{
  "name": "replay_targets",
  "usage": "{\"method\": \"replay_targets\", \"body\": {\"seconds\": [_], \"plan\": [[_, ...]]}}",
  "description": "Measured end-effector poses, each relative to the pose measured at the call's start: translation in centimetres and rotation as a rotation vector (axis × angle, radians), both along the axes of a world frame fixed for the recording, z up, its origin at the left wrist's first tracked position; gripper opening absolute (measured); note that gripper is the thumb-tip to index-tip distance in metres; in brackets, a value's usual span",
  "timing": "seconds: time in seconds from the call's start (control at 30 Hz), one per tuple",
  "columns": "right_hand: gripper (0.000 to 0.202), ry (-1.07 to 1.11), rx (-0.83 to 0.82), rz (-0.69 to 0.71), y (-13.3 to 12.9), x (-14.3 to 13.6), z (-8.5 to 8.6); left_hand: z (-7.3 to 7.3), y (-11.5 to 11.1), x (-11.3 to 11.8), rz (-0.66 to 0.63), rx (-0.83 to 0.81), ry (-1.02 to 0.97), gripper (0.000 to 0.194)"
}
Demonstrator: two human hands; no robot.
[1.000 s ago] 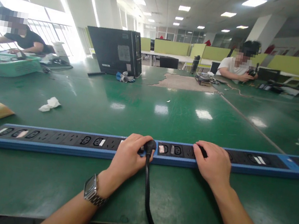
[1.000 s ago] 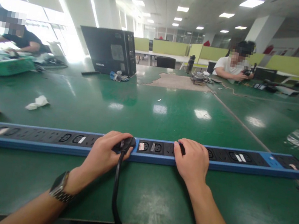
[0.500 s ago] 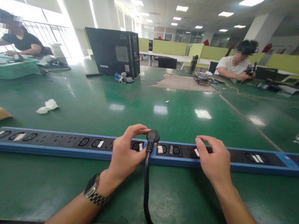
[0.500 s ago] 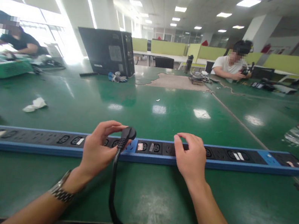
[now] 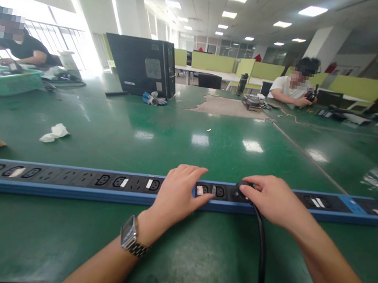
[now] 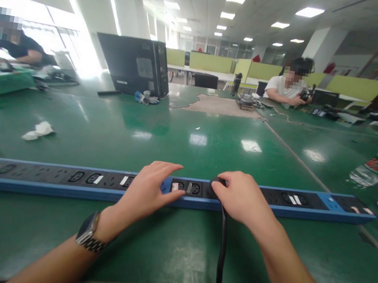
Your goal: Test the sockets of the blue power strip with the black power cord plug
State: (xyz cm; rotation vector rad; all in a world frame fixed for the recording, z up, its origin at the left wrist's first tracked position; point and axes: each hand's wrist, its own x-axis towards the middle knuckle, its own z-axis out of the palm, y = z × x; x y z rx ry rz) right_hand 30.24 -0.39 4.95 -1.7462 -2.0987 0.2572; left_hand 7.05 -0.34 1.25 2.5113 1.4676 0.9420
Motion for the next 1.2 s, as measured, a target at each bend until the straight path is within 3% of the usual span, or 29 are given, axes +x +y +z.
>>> {"method": "replay_targets", "body": {"seconds": [0.17,0.43,0.5,0.6,0.7,0.77,0.83,0.97,1.07,1.2], "plan": [[0.030,-0.098,0.035,0.009,0.3,-0.4,-1.7,-1.5,-0.3,-2.7,0.062,-0.075,0.163,0.056],[0.024,-0.359,0.118,-0.052,-0.1,-2.5,-2.7,-2.0,-0.4,-2.8,0.066,-0.029,0.210,0.057],[0.024,-0.342,0.120,-0.036,-0.2,-2.1,-1.7,-2.0,-0.4,-2.8,0.067,-0.032,0.207,0.058],[0.022,-0.217,0.148,-0.070,-0.4,0.0,1.5,-2.0,-0.2,-2.8,0.066,-0.037,0.198,0.058],[0.022,-0.120,0.139,-0.191,-0.5,3.5,5.1,-2.0,-0.2,-2.8,0.069,-0.046,0.196,0.059],[0.027,-0.117,0.089,-0.281,-0.3,6.1,6.1,-2.0,-0.2,-2.8,0.071,-0.049,0.193,0.059],[0.029,-0.132,0.039,-0.339,-0.1,8.6,5.7,-2.0,-0.2,-2.8,0.071,-0.045,0.189,0.058],[0.023,-0.163,-0.084,-0.357,0.4,12.0,2.7,-2.2,-0.2,-2.9,0.073,-0.019,0.194,0.057],[0.021,-0.167,-0.167,-0.358,0.3,12.8,1.2,-2.2,-0.2,-2.8,0.077,-0.012,0.201,0.058],[0.023,-0.226,-0.218,-0.337,-0.1,12.5,1.1,-2.2,-0.2,-2.8,0.080,-0.042,0.211,0.060]]}}
